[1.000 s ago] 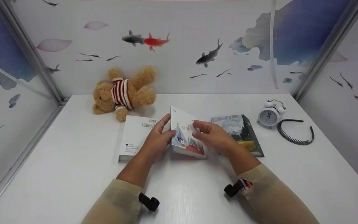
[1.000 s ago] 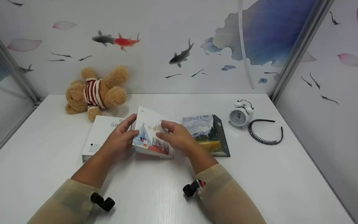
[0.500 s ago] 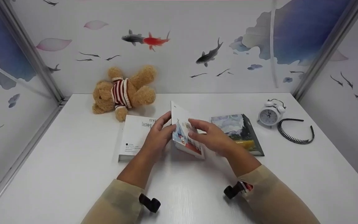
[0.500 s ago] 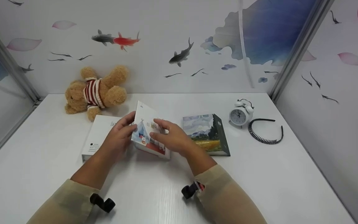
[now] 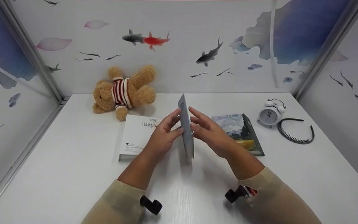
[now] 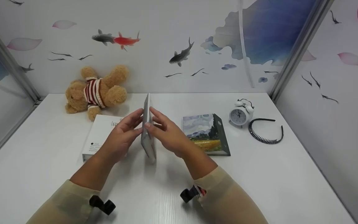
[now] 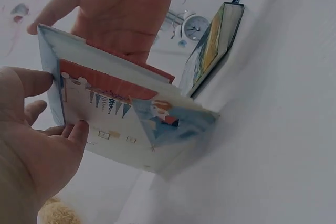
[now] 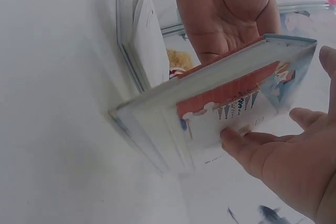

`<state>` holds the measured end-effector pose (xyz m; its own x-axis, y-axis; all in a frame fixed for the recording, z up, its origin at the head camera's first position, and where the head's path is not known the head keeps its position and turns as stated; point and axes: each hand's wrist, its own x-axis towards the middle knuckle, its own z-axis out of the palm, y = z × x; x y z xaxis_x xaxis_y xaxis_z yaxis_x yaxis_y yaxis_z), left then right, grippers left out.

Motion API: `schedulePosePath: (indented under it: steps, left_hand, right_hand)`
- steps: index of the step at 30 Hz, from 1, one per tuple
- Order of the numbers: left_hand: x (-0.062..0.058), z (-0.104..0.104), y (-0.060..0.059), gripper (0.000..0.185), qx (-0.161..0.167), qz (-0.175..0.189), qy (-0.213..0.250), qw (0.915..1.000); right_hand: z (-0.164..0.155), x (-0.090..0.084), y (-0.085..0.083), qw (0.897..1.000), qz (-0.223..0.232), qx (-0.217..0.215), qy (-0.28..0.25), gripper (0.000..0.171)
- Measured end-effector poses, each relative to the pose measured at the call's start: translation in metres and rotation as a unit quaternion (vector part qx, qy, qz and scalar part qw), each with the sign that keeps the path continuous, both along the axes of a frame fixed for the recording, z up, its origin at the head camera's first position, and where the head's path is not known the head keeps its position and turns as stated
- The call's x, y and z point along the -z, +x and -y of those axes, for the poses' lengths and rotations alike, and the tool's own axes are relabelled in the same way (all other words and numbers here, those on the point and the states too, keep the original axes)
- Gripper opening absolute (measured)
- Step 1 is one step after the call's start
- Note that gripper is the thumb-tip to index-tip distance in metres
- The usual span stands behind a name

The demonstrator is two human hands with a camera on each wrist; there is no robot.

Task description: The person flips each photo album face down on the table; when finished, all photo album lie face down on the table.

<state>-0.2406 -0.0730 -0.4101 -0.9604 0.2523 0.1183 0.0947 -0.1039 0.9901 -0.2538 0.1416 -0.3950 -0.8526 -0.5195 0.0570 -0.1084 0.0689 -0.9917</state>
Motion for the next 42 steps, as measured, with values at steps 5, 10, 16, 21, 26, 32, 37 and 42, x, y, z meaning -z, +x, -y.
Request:
schedulePosePath:
  steps: [5,10,16,21,26,32,37,42]
  left_hand:
    - [0.002,0.001,-0.002,0.067,0.001,0.002,-0.017,0.9998]
    - [0.004,0.002,-0.006,0.066,-0.007,0.027,-0.019,0.9994]
    - [0.010,0.003,-0.009,0.057,-0.016,0.054,-0.056,0.9969]
    - [0.018,0.003,-0.010,0.055,0.010,0.066,-0.120,0.9906]
    - [0.025,0.005,-0.011,0.052,0.025,0.059,-0.161,0.9849]
    - [0.030,0.006,-0.012,0.060,0.044,0.020,-0.211,0.9763]
    - [0.030,0.006,-0.010,0.075,0.056,0.026,-0.244,0.9678]
    - [0.033,0.008,-0.010,0.093,0.065,0.017,-0.302,0.9510]
  right_hand:
    - [0.001,0.000,-0.001,0.999,0.031,0.016,-0.015,0.070]
    - [0.002,0.003,-0.006,0.997,0.055,0.045,-0.007,0.072]
    - [0.000,0.008,-0.011,0.995,0.053,0.088,0.000,0.079]
    - [-0.004,0.009,-0.014,0.994,0.045,0.104,-0.009,0.081]
    - [-0.005,0.010,-0.018,0.990,0.066,0.127,0.001,0.084]
    - [-0.006,0.015,-0.021,0.986,0.061,0.148,0.046,0.083]
    - [-0.007,0.021,-0.025,0.979,0.055,0.172,0.097,0.084]
    - [-0.007,0.025,-0.029,0.968,0.076,0.195,0.139,0.081]
